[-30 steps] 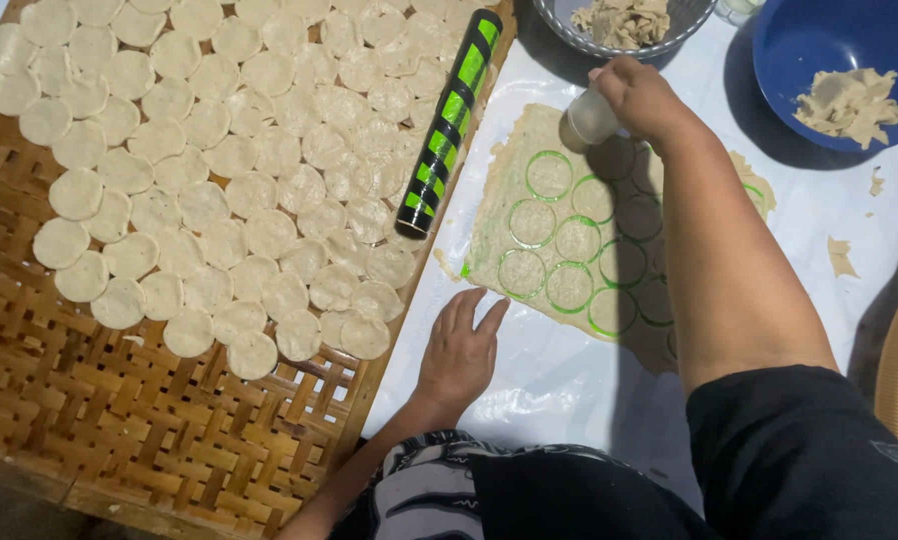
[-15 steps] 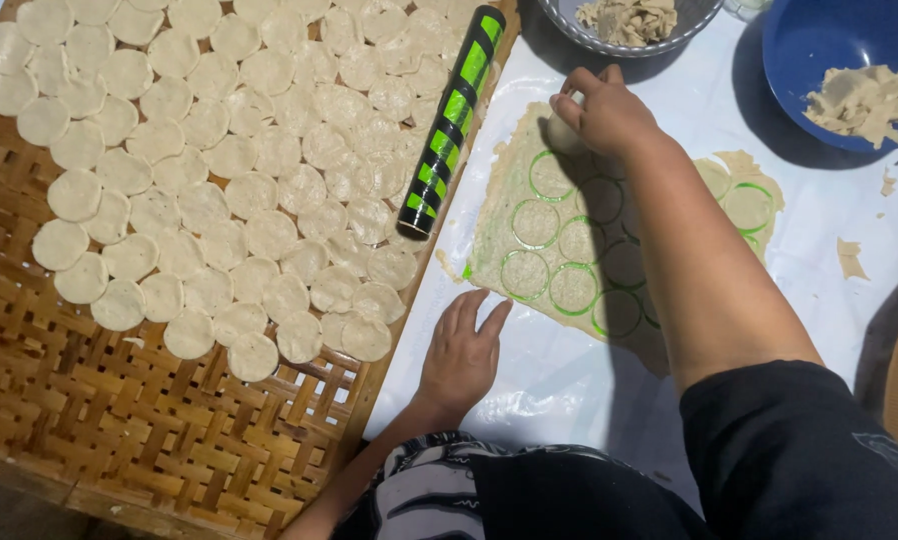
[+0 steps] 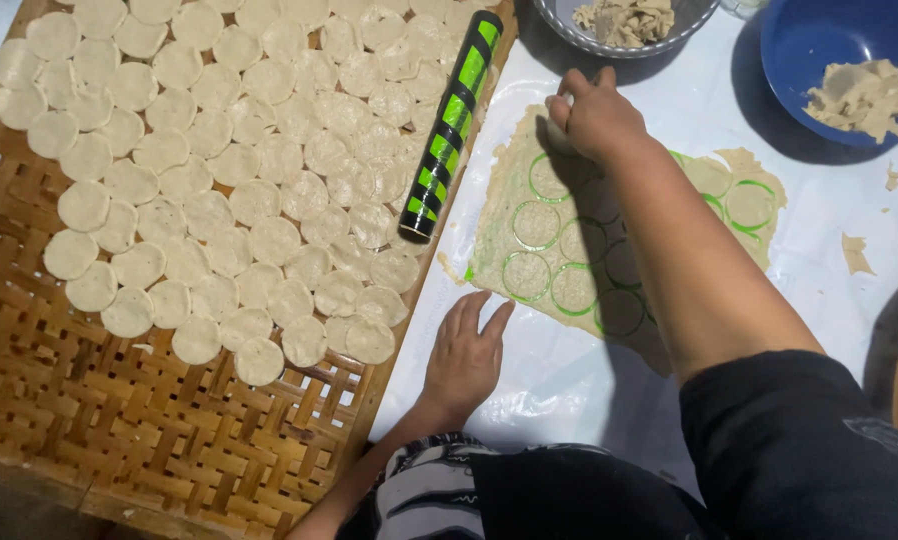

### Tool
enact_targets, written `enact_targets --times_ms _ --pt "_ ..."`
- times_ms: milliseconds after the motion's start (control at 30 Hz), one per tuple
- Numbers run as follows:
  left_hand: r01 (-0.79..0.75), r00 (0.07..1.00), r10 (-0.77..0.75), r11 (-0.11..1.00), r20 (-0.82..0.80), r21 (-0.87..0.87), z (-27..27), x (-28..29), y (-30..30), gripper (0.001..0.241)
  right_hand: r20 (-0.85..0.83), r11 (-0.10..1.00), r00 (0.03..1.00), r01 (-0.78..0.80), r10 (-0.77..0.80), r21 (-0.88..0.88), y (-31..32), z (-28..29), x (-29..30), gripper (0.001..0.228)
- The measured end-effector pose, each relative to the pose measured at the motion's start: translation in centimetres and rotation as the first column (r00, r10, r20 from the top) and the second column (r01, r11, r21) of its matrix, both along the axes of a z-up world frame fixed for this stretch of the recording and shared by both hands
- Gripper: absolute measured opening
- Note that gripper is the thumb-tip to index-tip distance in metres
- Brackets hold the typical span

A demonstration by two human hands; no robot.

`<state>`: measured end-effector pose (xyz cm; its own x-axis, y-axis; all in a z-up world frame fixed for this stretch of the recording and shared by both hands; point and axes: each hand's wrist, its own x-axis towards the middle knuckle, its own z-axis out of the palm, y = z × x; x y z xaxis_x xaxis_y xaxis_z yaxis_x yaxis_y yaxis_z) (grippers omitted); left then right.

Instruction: Cut out circular dough discs from a flat sheet using a cutter and arrange them on a tray.

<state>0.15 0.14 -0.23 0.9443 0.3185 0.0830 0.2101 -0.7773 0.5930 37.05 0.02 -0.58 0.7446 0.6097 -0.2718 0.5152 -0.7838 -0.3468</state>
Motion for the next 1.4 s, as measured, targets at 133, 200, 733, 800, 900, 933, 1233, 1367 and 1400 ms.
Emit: enact_targets --times_ms 133,200,733,800,900,933,1233,1367,1400 --pt "-0.007 1.000 0.007 1.000 0.023 0.015 -0.5 0.1 0.0 0.050 -0.018 0.998 0.998 -0.064 0.065 0.028 -1.1 -0.1 2.1 0.044" --pt "-0.003 1.000 0.002 0.999 0.027 0.036 -0.8 -0.1 -0.1 0.050 -0.071 0.971 0.996 -0.029 0.048 0.238 -3.4 -0.5 3.6 0.038" --pt "-0.011 0.987 -0.006 0.994 0.159 0.107 0.2 0.2 -0.6 0.044 0.251 0.878 0.870 0.463 -0.424 -0.120 -34.4 7.3 -7.0 0.053" --pt "-0.028 0.988 0.010 0.993 0.153 0.117 0.4 0.1 -0.5 0.041 0.210 0.860 0.914 0.399 -0.347 -0.318 -35.1 5.6 -7.4 0.060" --pt "-0.031 0.986 0.009 0.992 0.169 0.125 0.2 0.0 -0.6 0.041 0.261 0.876 0.902 0.409 -0.344 -0.258 -37.1 1.7 -6.8 0.056" --pt "-0.028 0.985 0.005 0.991 0.172 0.130 0.1 0.0 -0.6 0.041 0.262 0.876 0.900 0.412 -0.348 -0.252 -37.1 1.3 -7.1 0.056" --pt "-0.059 0.979 0.028 0.987 0.203 0.148 -0.4 -0.1 -0.7 0.038 0.545 0.905 0.775 0.421 -0.320 -0.067 -34.6 3.3 -10.0 0.073" --pt "-0.055 0.980 0.033 0.993 0.194 0.108 -0.5 -0.3 -0.5 0.040 0.439 0.875 0.758 0.438 -0.482 0.204 -32.0 6.2 -12.8 0.045" --pt "-0.047 0.981 0.030 0.995 0.190 0.087 -0.8 -0.3 -0.5 0.038 0.236 0.810 0.778 0.529 -0.582 0.254 -31.7 6.5 -13.3 0.035"
